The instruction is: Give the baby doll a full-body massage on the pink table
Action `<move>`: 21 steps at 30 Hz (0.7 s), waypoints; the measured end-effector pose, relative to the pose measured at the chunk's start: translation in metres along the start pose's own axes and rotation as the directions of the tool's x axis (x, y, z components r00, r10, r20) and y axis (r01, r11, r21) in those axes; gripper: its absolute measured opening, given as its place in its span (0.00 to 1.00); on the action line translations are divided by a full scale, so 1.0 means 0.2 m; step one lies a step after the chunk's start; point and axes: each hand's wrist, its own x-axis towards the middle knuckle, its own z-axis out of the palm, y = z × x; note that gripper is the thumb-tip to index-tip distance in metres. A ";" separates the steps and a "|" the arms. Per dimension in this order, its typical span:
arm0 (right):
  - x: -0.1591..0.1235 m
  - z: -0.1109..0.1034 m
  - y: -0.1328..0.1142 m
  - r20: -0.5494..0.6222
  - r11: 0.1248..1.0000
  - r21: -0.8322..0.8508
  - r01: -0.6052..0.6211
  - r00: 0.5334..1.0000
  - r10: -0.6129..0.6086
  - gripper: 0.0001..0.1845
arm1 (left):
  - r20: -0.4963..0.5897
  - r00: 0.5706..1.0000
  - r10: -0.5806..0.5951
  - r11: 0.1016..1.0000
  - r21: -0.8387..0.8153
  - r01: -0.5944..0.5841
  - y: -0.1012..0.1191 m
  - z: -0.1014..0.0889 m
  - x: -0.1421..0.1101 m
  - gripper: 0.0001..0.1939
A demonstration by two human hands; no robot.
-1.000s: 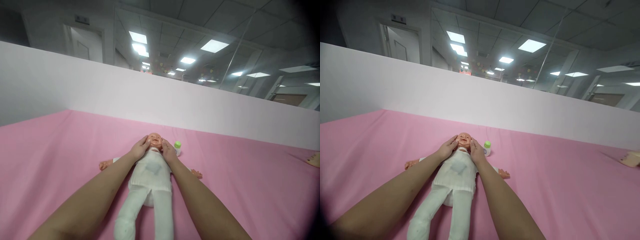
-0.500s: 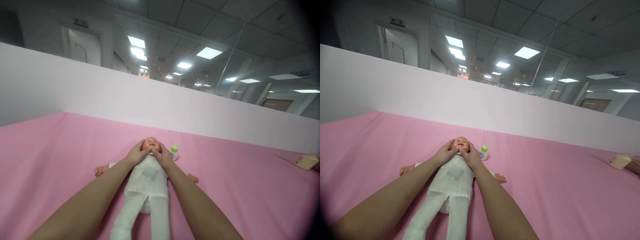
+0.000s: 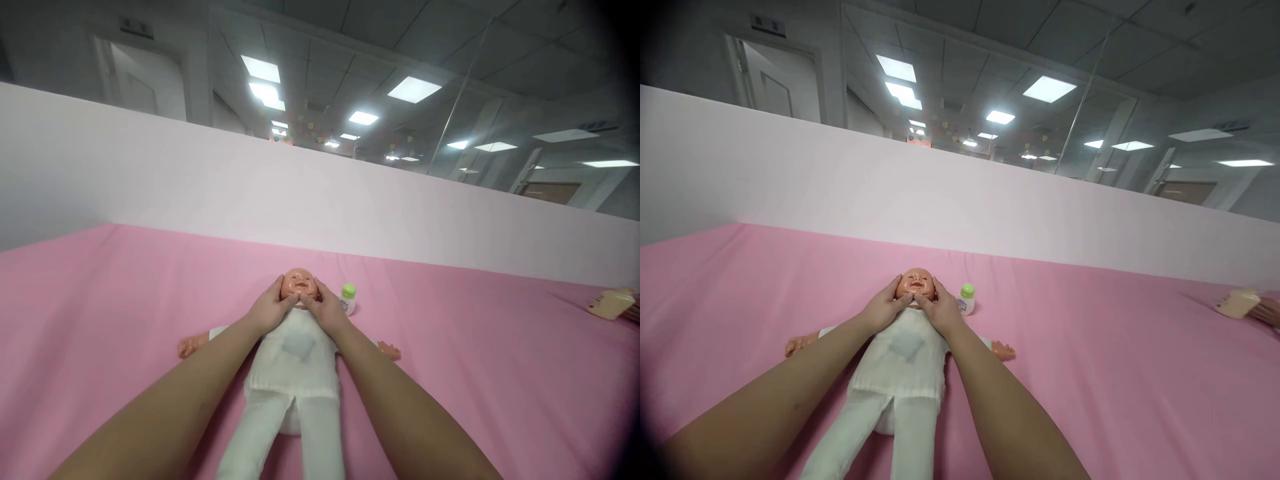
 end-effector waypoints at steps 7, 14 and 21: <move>-0.01 -0.05 -0.01 0.098 0.999 0.037 -0.036 0.995 0.032 0.46 | 0.029 0.999 -0.018 0.999 -0.036 0.019 0.02 0.01 -0.01 0.47; -0.03 -0.08 0.02 0.094 0.998 0.067 0.006 0.995 -0.013 0.36 | 0.024 0.999 -0.022 1.000 -0.008 0.022 0.00 0.01 -0.01 0.47; -0.02 -0.06 0.02 0.062 0.996 0.094 -0.003 0.998 -0.003 0.36 | -0.010 0.999 -0.044 0.996 0.074 0.045 0.03 0.00 -0.03 0.46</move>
